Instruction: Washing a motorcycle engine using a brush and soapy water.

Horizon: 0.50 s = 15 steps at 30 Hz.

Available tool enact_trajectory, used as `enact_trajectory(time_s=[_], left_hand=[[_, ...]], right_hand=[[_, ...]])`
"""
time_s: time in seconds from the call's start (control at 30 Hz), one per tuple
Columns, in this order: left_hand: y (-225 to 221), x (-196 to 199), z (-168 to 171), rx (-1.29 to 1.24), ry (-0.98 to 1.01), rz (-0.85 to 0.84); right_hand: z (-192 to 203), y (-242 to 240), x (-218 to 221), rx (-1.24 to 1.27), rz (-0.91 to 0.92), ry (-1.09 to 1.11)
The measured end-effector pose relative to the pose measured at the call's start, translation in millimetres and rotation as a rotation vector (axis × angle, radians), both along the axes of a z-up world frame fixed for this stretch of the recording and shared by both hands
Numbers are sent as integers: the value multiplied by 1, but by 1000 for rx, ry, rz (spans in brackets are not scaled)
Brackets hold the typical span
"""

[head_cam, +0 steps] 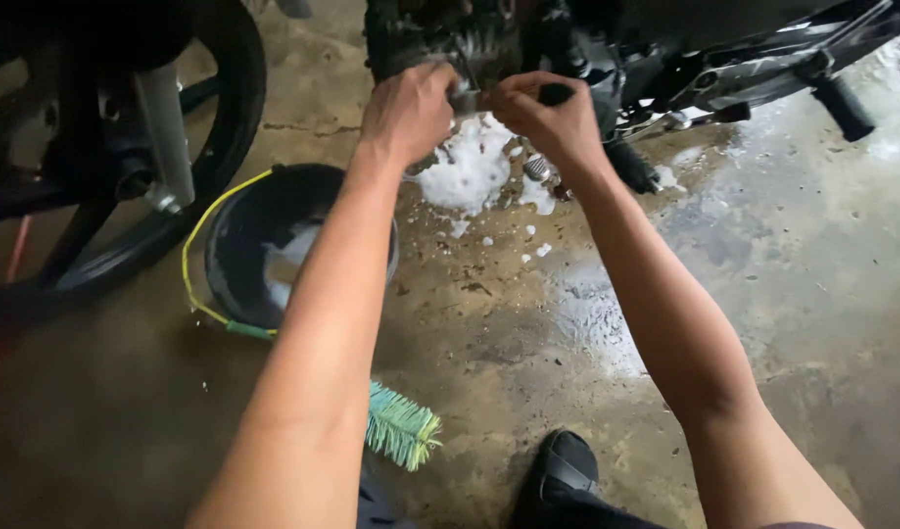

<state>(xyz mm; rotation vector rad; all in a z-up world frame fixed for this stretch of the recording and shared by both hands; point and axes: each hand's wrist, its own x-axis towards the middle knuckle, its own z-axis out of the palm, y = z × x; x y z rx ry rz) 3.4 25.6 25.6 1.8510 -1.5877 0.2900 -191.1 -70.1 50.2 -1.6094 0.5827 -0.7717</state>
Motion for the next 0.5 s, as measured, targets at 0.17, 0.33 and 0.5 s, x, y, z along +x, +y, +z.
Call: enact_trajectory(time_s=[0.17, 0.33, 0.5], left_hand=[[-26, -25, 5, -138, -182, -74], [-40, -32, -10, -92, -389, -68], [-30, -29, -18, 62, -524, 74]], right_hand=[[34, -13, -32, -31, -96, -31], [57, -19, -50, -346, -92, -150], [59, -21, -40, -803, -248, -274]])
